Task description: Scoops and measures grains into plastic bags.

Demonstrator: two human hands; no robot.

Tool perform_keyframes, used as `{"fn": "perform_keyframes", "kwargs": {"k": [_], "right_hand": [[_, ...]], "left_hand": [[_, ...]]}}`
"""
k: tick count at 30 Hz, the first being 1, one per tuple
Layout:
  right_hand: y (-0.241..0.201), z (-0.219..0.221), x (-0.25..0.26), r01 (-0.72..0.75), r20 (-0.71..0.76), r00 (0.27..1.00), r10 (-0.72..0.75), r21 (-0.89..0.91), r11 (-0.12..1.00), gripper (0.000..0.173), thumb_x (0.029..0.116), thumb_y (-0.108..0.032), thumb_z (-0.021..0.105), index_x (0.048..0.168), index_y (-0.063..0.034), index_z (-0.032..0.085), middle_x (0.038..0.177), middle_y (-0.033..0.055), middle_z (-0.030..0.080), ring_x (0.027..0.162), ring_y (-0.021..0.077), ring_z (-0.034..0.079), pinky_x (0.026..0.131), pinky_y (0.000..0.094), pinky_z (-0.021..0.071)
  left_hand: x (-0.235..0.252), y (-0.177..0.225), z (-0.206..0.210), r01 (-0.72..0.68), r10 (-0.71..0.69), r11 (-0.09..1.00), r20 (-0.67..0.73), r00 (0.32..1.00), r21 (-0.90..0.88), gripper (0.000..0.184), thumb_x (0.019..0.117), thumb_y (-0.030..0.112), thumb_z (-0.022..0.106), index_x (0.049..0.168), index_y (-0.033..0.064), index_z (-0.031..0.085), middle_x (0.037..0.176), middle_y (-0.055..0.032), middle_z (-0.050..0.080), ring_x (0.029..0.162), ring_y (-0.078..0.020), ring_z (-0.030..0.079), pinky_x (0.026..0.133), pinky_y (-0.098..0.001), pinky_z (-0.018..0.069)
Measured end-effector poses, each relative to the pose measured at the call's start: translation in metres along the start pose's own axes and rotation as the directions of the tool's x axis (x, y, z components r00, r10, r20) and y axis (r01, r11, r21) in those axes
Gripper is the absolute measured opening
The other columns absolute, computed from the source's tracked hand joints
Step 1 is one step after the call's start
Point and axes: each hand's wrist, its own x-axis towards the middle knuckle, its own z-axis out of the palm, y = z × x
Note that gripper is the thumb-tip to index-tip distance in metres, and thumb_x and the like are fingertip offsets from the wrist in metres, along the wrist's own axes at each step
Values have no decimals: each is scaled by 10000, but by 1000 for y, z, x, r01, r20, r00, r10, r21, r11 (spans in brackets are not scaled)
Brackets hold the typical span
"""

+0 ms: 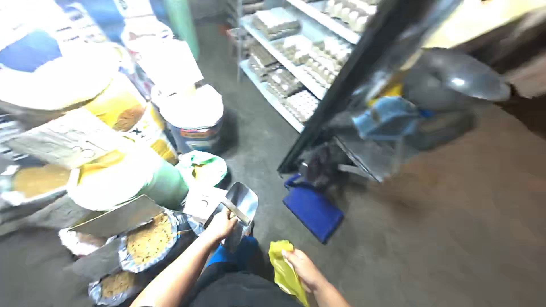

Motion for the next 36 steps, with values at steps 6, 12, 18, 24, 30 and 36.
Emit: {"fn": "perform_keyframes", "kwargs": {"k": [6,12,18,24,30,36], "right_hand": [[-180,25,237,57,-132,989,-62,-45,997,316,1074,-204,543,1244,52,617,1104,207,679,974,262,682,885,445,569],[-353,31,361,286,-191,937,-292,-59,956,263,932,-93,742,1133,63,675,1013,173,717,916,204,691,867,387,575],[-479,9,458,260,-60,965,-255,97,961,154,988,-84,668,953,65,683,818,103,676,721,127,640,711,302,564],[-614,-54,617,209,-94,977,-190,288,935,263,1052,-129,570,1243,52,574,966,134,658,792,170,653,730,333,579],[-779,-90,746,83,77,986,-145,529,845,216,1121,-152,328,1177,-54,512,932,58,643,814,132,662,741,295,581],[-914,-44,870,70,524,804,-281,387,920,229,881,10,420,984,-154,542,837,-25,670,744,87,670,684,283,596]], "left_hand": [[83,34,-83,76,-73,997,-202,977,4,621,987,279,665,1473,26,373,1228,-241,644,1135,-370,658,1001,-547,515],[194,156,-187,-257,214,946,-212,953,-198,438,1055,411,542,1270,63,696,1290,-171,666,1239,-305,600,1072,-518,455],[319,300,-273,-269,253,961,-186,949,-62,529,852,520,790,1156,90,751,1289,-212,639,1299,-394,517,1108,-566,400],[482,405,-351,-351,335,932,-154,930,-91,365,1052,326,566,1001,6,733,979,-156,713,975,-261,672,952,-508,510],[593,498,-472,-198,99,894,-256,962,-401,351,1081,288,521,1145,-13,692,1079,-161,701,1014,-225,664,968,-459,513],[674,501,-620,-206,-118,838,-536,836,-505,277,1044,176,573,1208,-20,680,1184,-177,696,1120,-232,657,1039,-439,494]]}}
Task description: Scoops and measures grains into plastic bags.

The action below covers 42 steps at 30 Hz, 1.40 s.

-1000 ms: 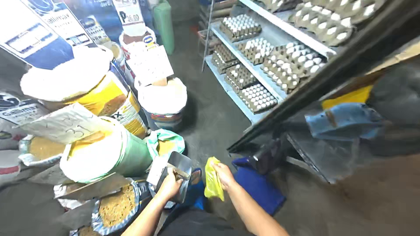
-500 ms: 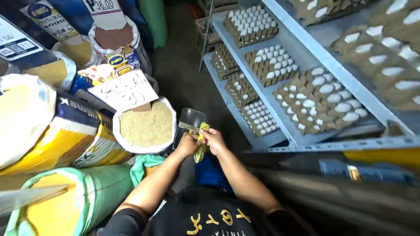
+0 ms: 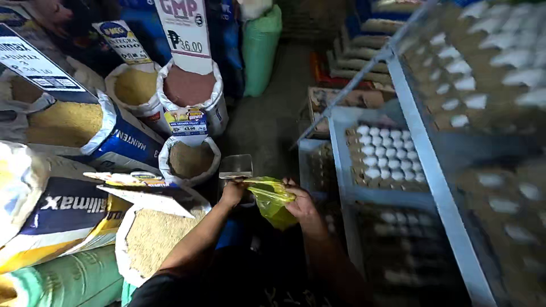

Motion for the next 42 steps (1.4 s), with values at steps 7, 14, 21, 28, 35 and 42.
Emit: {"fn": "perform_keyframes", "kwargs": {"k": [7,14,21,28,35,42], "right_hand": [[-106,19,236,-38,-86,978,192,-970,-238,364,1011,-86,571,1362,-19,638,1439,248,564,1359,396,526,1155,541,403],[-195,13,401,-102,-171,979,113,-886,-452,838,827,-67,805,1556,-34,394,1615,250,338,1236,495,593,985,643,515],[-241,40,592,-1,-168,959,226,-804,-594,566,1006,-193,636,1530,-66,466,1597,204,410,1302,441,574,1056,601,481],[-240,106,761,31,-335,836,434,-761,-647,767,917,-46,622,1614,-115,310,1701,203,142,1378,462,489,1070,600,474],[-228,117,826,232,-281,764,580,-720,-654,790,882,-71,682,1597,-82,347,1704,164,176,1381,446,492,1075,609,466],[-233,156,804,397,22,817,576,-746,-535,513,1068,-289,504,1517,-41,479,1677,152,278,1212,429,642,978,587,539]], "left_hand": [[197,34,-99,-196,87,892,-270,959,-407,492,907,87,638,1338,-39,436,1271,-174,563,1091,-203,601,906,-366,537],[358,109,-188,92,-434,797,-460,775,-597,490,945,66,660,1356,-68,430,982,-185,657,747,-221,683,686,-373,597],[525,108,-259,385,-670,722,-444,595,-574,417,1001,248,621,1324,-13,588,1143,-199,687,1002,-293,694,890,-474,566],[619,93,-316,471,-723,680,-623,299,-563,401,1034,287,563,1285,-18,634,1221,-229,686,1171,-362,658,1031,-544,499],[652,67,-368,480,-741,650,-632,226,-590,341,999,269,637,1184,-16,669,1131,-236,704,1096,-365,684,978,-550,523],[608,72,-306,368,-652,751,-705,280,-548,332,941,215,678,1172,-24,686,1081,-202,722,1037,-333,700,954,-541,538]]}}
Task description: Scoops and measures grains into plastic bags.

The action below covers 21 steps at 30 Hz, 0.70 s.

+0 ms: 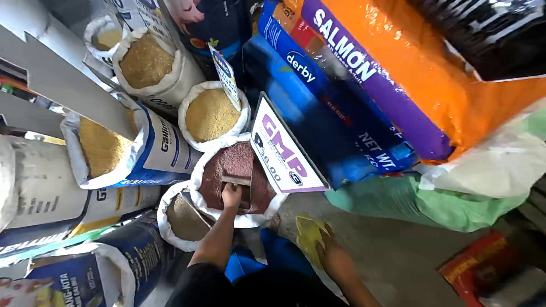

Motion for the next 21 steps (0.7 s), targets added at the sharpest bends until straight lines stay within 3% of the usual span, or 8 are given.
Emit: {"fn": "perform_keyframes", "kwargs": {"k": [2,5,9,12,16,19,21], "right_hand": [[-20,-9,-12,43,-50,998,-44,-30,999,438,1064,-150,460,1485,-43,521,1689,131,258,1114,426,689,905,581,570],[-56,-24,-32,121,-86,989,-120,2,993,435,1021,-53,479,1448,-30,558,1679,130,284,1200,411,654,961,575,551],[-116,-53,-48,233,-7,972,-233,58,971,491,1003,-62,510,1494,-41,505,1666,145,305,1385,364,517,1102,539,462],[-161,-68,-45,302,60,952,-301,-15,953,512,1010,-127,526,1509,-27,467,1653,165,321,1420,374,467,1131,559,420],[-218,-77,-44,288,110,953,-281,-50,956,463,1029,-239,539,1427,0,543,1494,247,500,1349,439,509,1088,654,401],[-251,-76,-39,338,158,934,-320,-103,936,449,1008,-158,555,1420,19,554,1443,262,541,1321,443,531,1070,656,415],[-267,-75,-38,399,136,912,-388,-70,914,394,1016,-132,553,1375,29,576,1353,281,593,1258,453,572,1027,665,436]], "left_hand": [[-26,-9,-15,-45,45,999,2,999,-26,320,913,189,700,1138,-37,692,1024,-201,727,987,-332,707,926,-542,545],[-56,-21,-45,-160,162,983,9,987,-84,323,868,151,724,1124,-44,696,984,-182,734,940,-293,714,902,-514,555],[-73,-33,-109,-365,378,923,96,921,-123,327,843,147,722,1110,-40,704,963,-151,736,895,-237,714,876,-471,572],[-83,-31,-176,-493,511,859,167,843,-136,312,838,159,722,1090,-24,706,920,-109,743,848,-182,718,830,-424,594],[-110,-6,-271,-610,604,790,250,757,-62,268,850,182,688,1043,-4,699,856,-68,721,763,-133,694,741,-384,598],[-125,15,-324,-712,660,699,324,678,67,226,860,196,670,969,-1,686,785,-76,656,704,-153,623,678,-394,535],[-133,30,-347,-747,647,646,405,646,158,235,891,193,657,1004,-9,692,837,-129,678,766,-227,655,731,-469,546]]}}
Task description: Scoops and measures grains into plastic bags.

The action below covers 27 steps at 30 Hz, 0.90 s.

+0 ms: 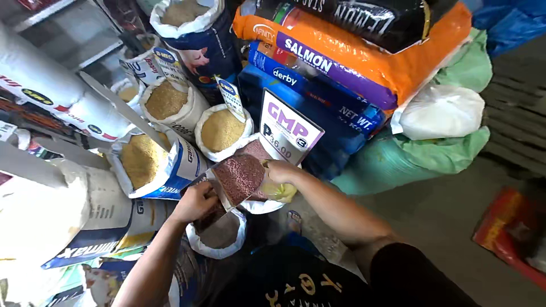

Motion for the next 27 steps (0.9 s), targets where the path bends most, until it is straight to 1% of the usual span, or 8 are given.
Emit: {"fn": "perform_keyframes", "kwargs": {"k": [6,10,13,16,19,21,24,27], "right_hand": [[-28,16,18,170,-149,976,-161,51,984,708,932,-24,622,1588,-150,386,1504,220,514,1282,466,567,1019,707,442],[-46,25,25,258,-146,956,-255,4,966,832,886,-58,724,1609,-128,317,1579,220,419,1282,473,564,1009,703,458],[-47,30,40,372,-262,892,-369,-37,927,609,897,-109,725,1472,-125,525,1340,235,622,1193,440,628,979,678,494],[-43,25,54,378,-319,878,-357,4,926,315,1021,-166,591,1310,-62,664,1244,247,674,1183,437,636,1002,663,477],[-18,26,85,336,-298,906,-299,80,939,398,954,-212,700,1337,-108,674,1284,234,667,1218,435,617,1021,684,456],[-1,29,90,294,-301,921,-248,120,948,485,891,-230,783,1354,-146,668,1296,221,665,1222,428,617,1020,680,462],[17,24,72,293,-362,909,-208,196,936,519,866,18,658,1361,-138,667,1349,187,649,1254,397,608,1038,661,474],[31,15,15,335,-463,865,-194,246,909,436,933,39,564,1313,-129,697,1316,148,672,1178,336,658,996,599,525]], "left_hand": [[18,31,-21,153,-209,959,233,950,238,270,1009,245,599,1095,-2,666,1018,-205,676,994,-358,661,896,-597,507],[54,49,-16,76,-238,891,317,918,448,330,1044,270,572,1181,-11,677,1105,-233,692,1074,-395,669,952,-623,510],[86,77,-16,-77,-229,796,416,880,601,256,988,239,656,1140,42,715,1145,-201,688,1090,-397,657,938,-645,511],[110,112,-15,14,-396,711,383,834,703,286,981,297,654,1114,50,714,1106,-207,695,1060,-420,661,868,-700,502],[117,137,-13,39,-459,648,349,817,761,340,969,363,675,988,30,737,1072,-204,701,1056,-399,664,859,-671,506],[108,132,-17,49,-408,670,313,857,741,301,963,326,682,1008,32,730,1101,-205,695,1071,-406,663,842,-679,518],[67,124,-42,126,-347,729,204,916,672,202,982,202,625,1099,47,681,1077,-209,677,1014,-416,671,792,-660,541],[29,84,-47,259,-390,788,127,912,559,236,1014,264,601,1051,56,705,995,-199,703,953,-407,690,796,-650,546]]}}
